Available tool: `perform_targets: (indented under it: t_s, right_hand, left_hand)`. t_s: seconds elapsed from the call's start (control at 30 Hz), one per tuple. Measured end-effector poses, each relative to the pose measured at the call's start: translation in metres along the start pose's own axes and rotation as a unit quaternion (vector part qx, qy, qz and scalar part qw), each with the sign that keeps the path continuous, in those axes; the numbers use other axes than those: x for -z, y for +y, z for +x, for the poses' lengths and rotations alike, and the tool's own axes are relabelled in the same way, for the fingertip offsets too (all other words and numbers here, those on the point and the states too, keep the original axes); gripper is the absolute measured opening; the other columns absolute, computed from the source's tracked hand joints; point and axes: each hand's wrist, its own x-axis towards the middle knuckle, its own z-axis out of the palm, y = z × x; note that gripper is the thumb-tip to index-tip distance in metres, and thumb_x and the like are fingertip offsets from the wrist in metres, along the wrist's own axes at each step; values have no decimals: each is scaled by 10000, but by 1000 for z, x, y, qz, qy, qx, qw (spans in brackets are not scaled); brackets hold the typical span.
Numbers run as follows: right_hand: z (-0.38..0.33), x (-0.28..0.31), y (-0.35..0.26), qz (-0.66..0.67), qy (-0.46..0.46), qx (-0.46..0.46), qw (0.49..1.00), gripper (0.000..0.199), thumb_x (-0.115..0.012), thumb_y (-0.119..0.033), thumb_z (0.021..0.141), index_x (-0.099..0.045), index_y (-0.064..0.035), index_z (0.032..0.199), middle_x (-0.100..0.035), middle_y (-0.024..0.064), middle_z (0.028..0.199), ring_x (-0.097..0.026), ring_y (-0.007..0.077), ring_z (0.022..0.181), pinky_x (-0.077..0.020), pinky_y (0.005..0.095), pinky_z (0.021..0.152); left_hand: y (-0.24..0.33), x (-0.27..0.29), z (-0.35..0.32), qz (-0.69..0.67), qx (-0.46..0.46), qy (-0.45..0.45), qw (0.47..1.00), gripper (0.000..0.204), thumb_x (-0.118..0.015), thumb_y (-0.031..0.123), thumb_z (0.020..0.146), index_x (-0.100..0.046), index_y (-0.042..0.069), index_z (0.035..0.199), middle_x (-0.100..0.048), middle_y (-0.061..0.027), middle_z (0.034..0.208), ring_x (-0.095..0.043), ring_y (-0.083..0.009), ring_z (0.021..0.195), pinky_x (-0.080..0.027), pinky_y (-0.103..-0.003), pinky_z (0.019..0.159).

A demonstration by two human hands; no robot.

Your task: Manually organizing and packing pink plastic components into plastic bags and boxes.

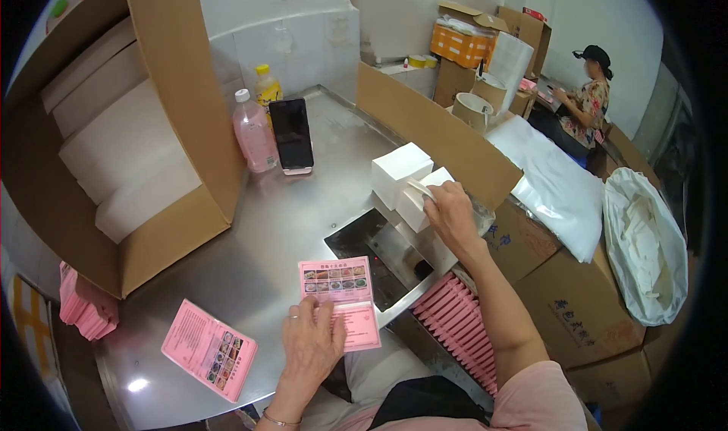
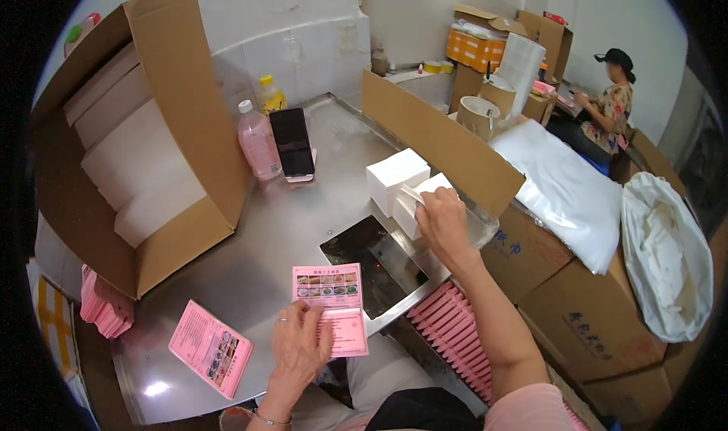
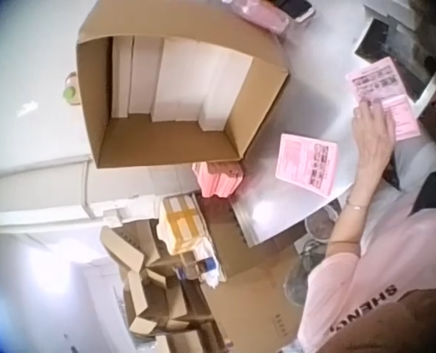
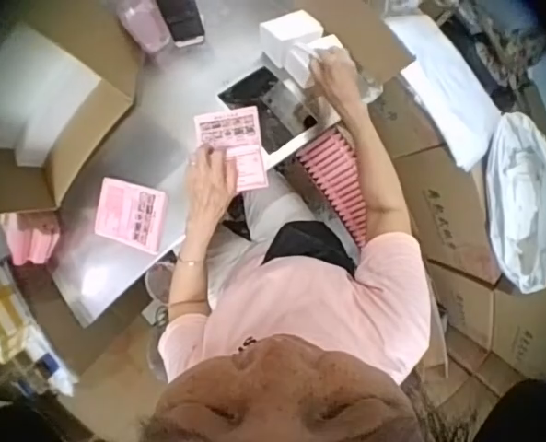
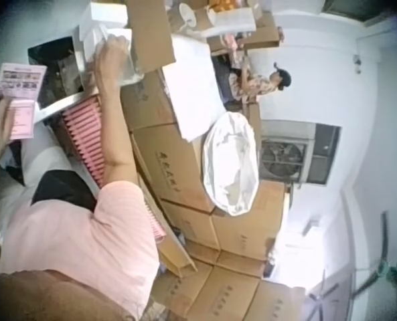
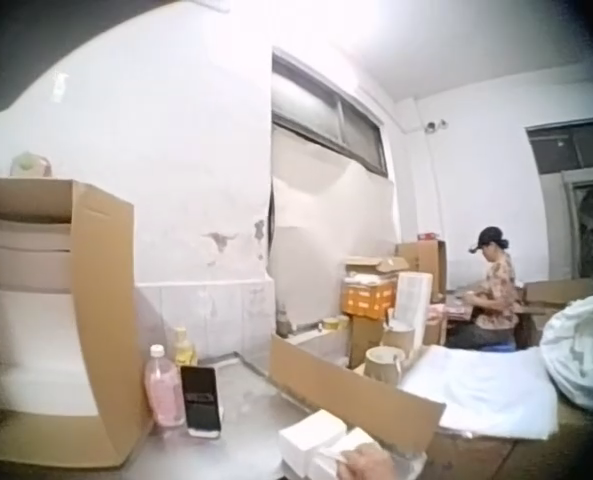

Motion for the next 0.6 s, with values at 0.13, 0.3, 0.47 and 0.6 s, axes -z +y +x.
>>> perform_targets:
  t_s: [0.13,0.3,0.47,0.6]
  right_hand:
    - [-1,-2,0,2,45,1,999,178,-636,-102,854,-705,28,954,-581,190,825,-562,345,853,-449,450,768]
    - [-3,-6,5,6,60,1,998,215,-653,-94,834,-693,22,1010,-571,177,802,-558,336,838,-442,456,755]
    - [-20,-19,-35,-6,145,133,980,397,-667,-44,739,-642,2,1132,-651,171,1020,-606,349,1002,-480,447,839]
    - [-118,-16,-131,99,-77,381,916,347,-603,-117,808,-626,-41,1146,-612,214,1132,-618,384,1032,-438,547,989]
  left_hand:
    - [0,-3,0,4,5,-4,1000,289,-687,159,813,-630,33,1067,-555,-167,1078,-558,-331,938,-471,-438,781]
    - [2,-2,0,4,10,2,1000,269,-674,143,815,-632,34,1058,-553,-168,1072,-556,-338,928,-470,-443,781]
    - [-4,-1,-5,-21,-17,-43,999,333,-675,132,778,-616,32,1090,-547,-177,1050,-555,-348,924,-467,-447,772]
    - [-13,25,-13,-54,52,-81,994,569,-717,221,706,-573,61,1232,-529,-175,996,-541,-350,880,-447,-461,759]
